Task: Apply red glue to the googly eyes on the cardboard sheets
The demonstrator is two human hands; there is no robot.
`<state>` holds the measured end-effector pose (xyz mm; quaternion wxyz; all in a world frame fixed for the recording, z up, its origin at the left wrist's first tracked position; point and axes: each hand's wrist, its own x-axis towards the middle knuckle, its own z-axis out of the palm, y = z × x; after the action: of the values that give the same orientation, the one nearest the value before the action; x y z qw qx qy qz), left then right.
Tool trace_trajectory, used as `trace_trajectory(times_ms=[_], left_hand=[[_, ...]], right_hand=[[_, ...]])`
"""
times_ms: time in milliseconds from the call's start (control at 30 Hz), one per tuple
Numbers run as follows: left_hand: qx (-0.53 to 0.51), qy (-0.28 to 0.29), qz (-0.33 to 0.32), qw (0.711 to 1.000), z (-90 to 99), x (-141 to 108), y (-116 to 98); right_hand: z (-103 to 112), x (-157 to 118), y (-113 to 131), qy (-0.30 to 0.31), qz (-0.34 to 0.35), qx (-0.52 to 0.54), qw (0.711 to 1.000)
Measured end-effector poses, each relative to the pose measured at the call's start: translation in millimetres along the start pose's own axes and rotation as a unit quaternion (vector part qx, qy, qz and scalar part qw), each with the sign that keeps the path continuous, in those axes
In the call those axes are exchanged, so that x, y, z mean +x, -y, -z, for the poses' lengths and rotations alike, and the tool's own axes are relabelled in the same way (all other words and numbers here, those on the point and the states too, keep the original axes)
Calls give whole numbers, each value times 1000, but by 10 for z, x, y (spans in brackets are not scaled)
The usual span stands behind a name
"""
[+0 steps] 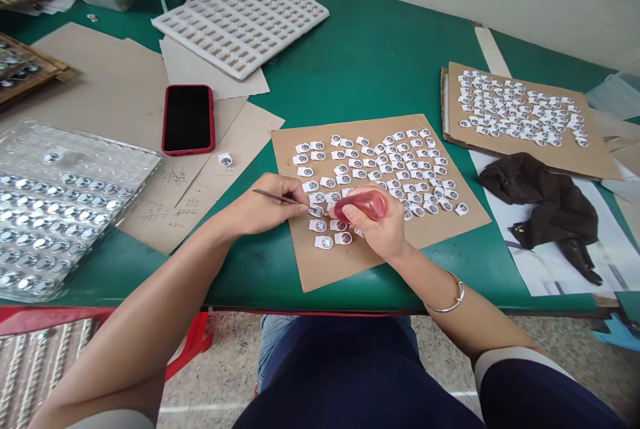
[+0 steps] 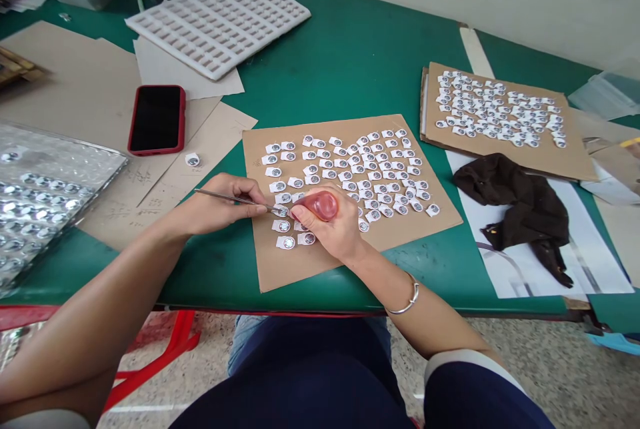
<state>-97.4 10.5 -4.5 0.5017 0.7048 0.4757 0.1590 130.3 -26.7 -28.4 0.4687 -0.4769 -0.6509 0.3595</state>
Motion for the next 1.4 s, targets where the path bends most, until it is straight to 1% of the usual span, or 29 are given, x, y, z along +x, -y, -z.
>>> trace_trajectory(times_ms=[167, 533, 667, 867, 967, 1167, 1400], left_hand=[[-3, 2, -2, 1000, 5, 8, 2], [6, 3, -6, 1000, 11, 13, 31], [6, 1, -9, 1000, 8, 17, 41], [7, -1, -13, 1000, 10, 12, 30], [6, -2, -13, 1000, 8, 12, 30], [5, -2, -12, 1000, 4, 13, 30], [13, -2, -7, 1000, 13, 5, -6]], right_hand=[[3, -7, 1, 3, -12, -3, 1000], [1, -10, 4, -7, -5, -4, 1000], [-7, -24, -14, -5, -18, 0, 1000], [-14, -26, -34, 13, -21, 14, 1000], [-17, -17, -20, 10, -16, 7, 1000], [-27, 8, 57, -5, 22, -33, 999], [-54, 4, 72, 2, 26, -16, 1000]])
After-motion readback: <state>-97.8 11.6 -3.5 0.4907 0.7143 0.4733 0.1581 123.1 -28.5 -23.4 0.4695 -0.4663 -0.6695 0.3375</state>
